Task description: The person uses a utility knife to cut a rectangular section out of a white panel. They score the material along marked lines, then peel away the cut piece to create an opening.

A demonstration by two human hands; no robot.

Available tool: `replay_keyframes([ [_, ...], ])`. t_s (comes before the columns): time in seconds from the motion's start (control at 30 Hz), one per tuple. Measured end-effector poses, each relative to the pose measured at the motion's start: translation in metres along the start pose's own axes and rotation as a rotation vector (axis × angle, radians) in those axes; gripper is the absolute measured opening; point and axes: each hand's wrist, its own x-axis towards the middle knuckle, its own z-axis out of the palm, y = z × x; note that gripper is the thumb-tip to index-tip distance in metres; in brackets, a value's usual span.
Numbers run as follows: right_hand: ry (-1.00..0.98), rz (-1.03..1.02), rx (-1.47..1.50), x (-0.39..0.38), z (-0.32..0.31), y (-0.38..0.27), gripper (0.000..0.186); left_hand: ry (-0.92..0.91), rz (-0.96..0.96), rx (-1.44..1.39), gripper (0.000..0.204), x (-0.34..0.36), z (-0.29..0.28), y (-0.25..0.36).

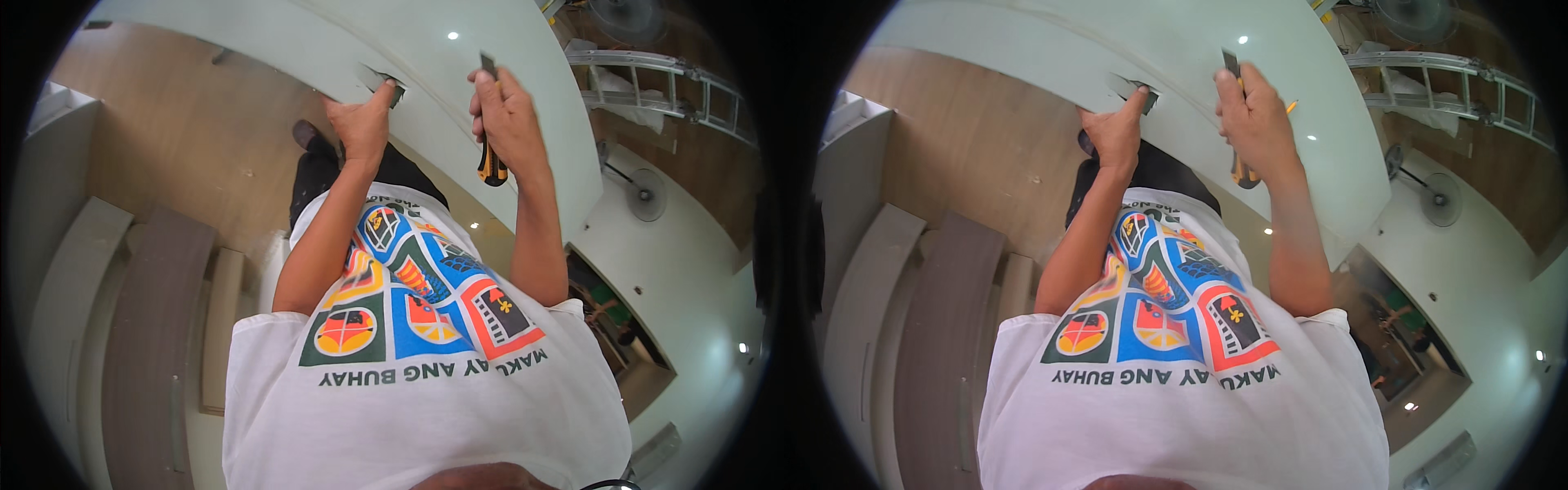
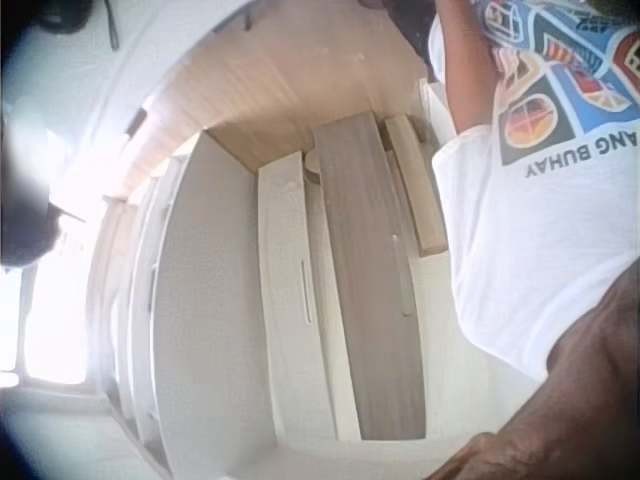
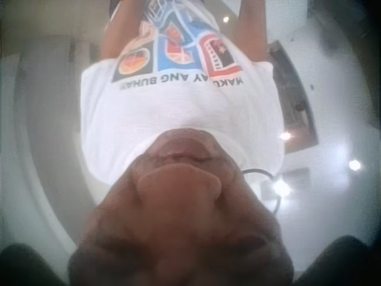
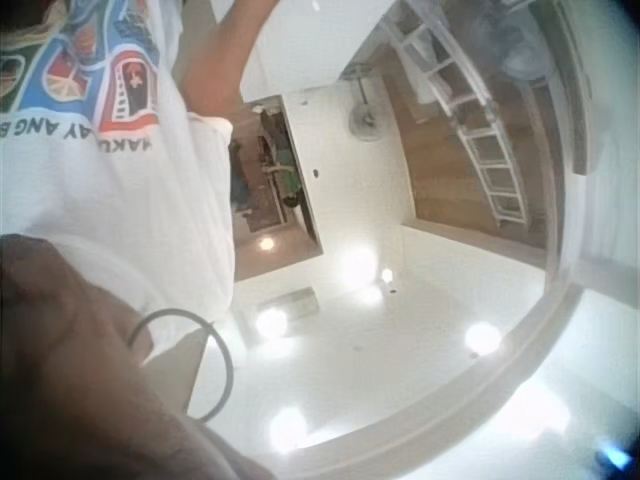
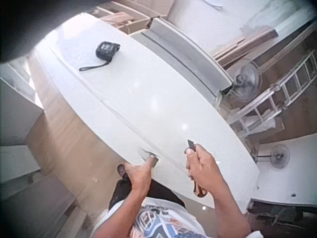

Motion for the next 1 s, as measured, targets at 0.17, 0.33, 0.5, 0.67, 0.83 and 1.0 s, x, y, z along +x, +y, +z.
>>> replay_keyframes([
  [0.17,-0.102,0.228,0.181,-0.020,0.021,0.082,0.041,-0.129,-0.154,0.152,0.081,-0.002,-0.045,0.012],
  [0.33,0.016,-0.439,-0.339,-0.020,0.040,0.098,0.041,-0.086,-0.101,0.294,0.063,-0.021,-0.079,0.036],
  [0.5,-0.149,-0.611,-0.687,0.003,0.033,0.068,0.020,-0.122,-0.098,0.160,0.025,-0.036,-0.065,0.028],
  [0.67,-0.302,-0.859,-1.061,0.043,0.040,0.045,0.011,-0.213,-0.346,0.019,0.032,-0.066,-0.057,0.020],
  [0.83,-0.430,-1.077,-1.238,0.064,0.052,0.009,0.005,-0.185,-0.452,-0.272,0.044,-0.070,-0.038,0.034],
  [1.0,-0.586,-1.139,-1.387,0.077,0.057,-0.024,0.005,-0.152,-0.450,-0.549,0.048,-0.070,-0.009,0.029],
])
